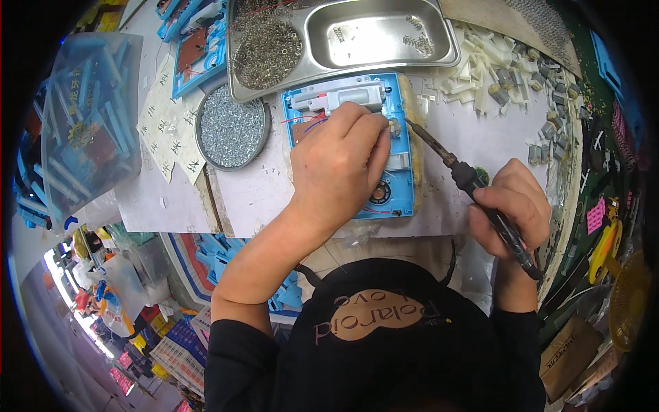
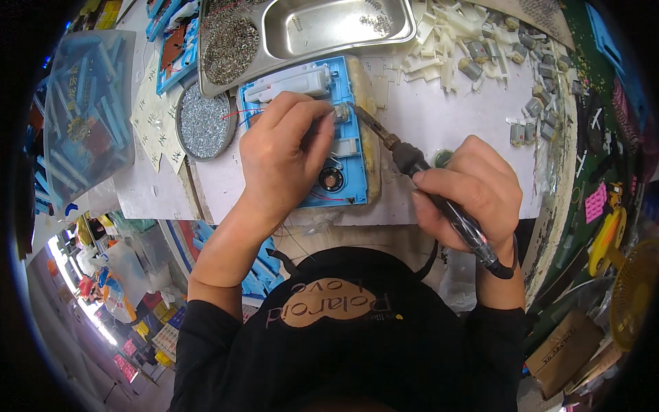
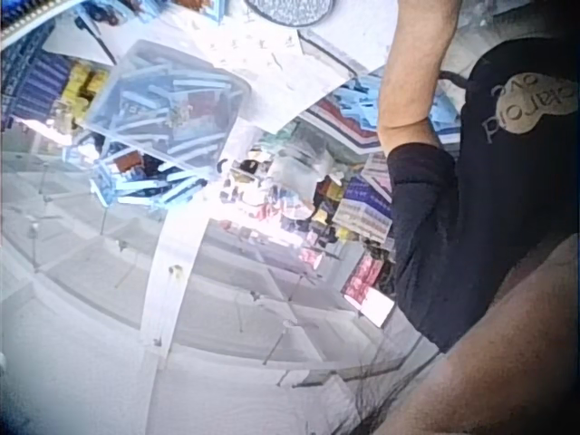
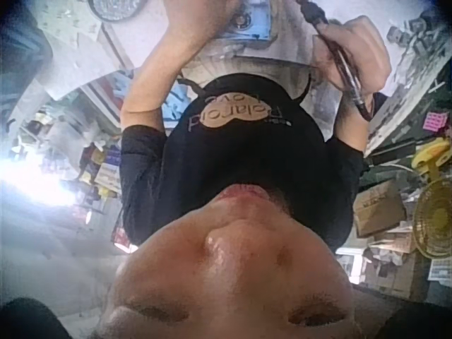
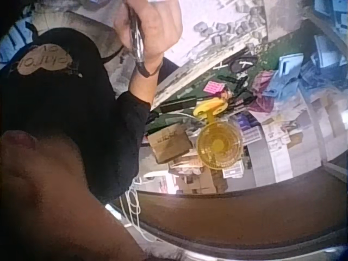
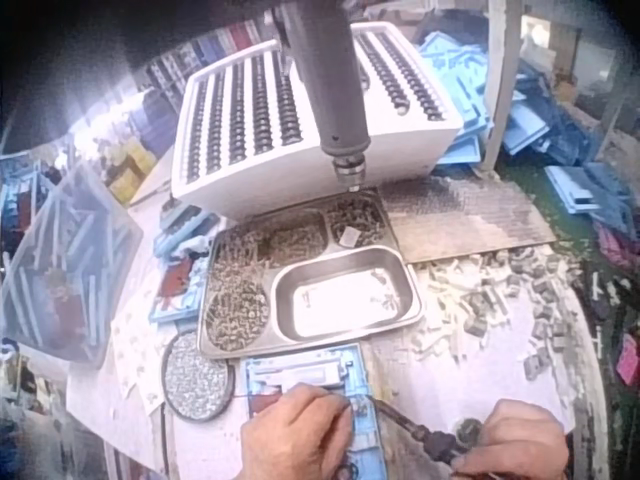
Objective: Assembling a blue electronic device using an electric screwdriver and a soldering iron.
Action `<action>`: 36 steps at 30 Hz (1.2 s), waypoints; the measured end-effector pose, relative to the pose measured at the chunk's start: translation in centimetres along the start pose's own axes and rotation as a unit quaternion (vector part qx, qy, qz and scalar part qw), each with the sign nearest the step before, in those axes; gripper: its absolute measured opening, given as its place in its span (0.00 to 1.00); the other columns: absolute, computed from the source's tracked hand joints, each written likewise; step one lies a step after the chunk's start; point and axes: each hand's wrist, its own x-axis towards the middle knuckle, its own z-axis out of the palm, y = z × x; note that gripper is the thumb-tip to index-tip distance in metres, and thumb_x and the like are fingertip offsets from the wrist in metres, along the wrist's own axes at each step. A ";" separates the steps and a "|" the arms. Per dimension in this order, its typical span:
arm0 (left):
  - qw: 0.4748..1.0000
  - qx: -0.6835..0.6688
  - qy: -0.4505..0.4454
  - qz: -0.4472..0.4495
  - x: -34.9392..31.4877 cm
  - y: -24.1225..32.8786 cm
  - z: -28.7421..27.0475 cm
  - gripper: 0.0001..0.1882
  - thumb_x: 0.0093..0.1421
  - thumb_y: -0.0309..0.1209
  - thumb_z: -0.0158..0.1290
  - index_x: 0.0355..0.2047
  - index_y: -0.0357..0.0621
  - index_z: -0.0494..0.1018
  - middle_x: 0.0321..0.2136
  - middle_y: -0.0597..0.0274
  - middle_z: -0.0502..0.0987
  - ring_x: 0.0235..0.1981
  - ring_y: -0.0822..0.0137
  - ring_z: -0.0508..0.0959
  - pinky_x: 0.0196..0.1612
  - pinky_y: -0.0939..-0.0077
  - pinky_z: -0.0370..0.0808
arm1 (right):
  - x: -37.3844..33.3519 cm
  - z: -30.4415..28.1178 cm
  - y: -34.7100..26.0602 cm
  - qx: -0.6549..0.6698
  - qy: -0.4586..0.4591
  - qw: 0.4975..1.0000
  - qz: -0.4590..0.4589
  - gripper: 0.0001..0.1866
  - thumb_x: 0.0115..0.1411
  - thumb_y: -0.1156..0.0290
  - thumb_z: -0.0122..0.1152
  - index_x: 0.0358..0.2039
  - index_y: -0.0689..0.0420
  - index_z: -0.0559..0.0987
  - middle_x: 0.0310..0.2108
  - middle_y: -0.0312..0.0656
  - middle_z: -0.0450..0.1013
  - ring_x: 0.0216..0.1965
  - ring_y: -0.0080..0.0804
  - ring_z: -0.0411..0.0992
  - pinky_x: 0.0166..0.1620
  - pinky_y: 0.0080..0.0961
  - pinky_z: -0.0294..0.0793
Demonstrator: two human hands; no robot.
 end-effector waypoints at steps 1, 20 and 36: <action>1.000 -0.003 -0.002 0.001 0.1 0.0 -0.1 0.06 0.56 0.23 0.64 0.34 0.41 0.80 0.32 0.59 0.79 0.28 0.59 0.80 0.31 0.70 0.77 | 0.0 0.0 0.0 0.001 0.002 1.000 0.001 0.15 0.44 0.81 0.72 0.35 0.60 0.81 0.18 0.37 0.67 0.19 0.34 0.64 0.23 0.27 0.61; 1.000 0.006 0.024 -0.002 -0.2 -0.1 0.3 0.06 0.55 0.25 0.64 0.33 0.45 0.80 0.33 0.65 0.78 0.27 0.61 0.81 0.30 0.70 0.76 | -0.2 -0.2 -0.1 -0.003 0.010 1.000 0.001 0.16 0.44 0.82 0.72 0.35 0.61 0.81 0.18 0.37 0.67 0.19 0.33 0.64 0.22 0.27 0.60; 1.000 0.003 0.024 0.006 -0.2 -0.1 0.2 0.05 0.55 0.25 0.63 0.33 0.44 0.80 0.32 0.64 0.78 0.27 0.62 0.80 0.30 0.71 0.76 | -0.1 0.0 0.0 0.003 0.013 1.000 -0.006 0.15 0.44 0.81 0.72 0.36 0.61 0.81 0.18 0.36 0.67 0.18 0.32 0.64 0.22 0.26 0.60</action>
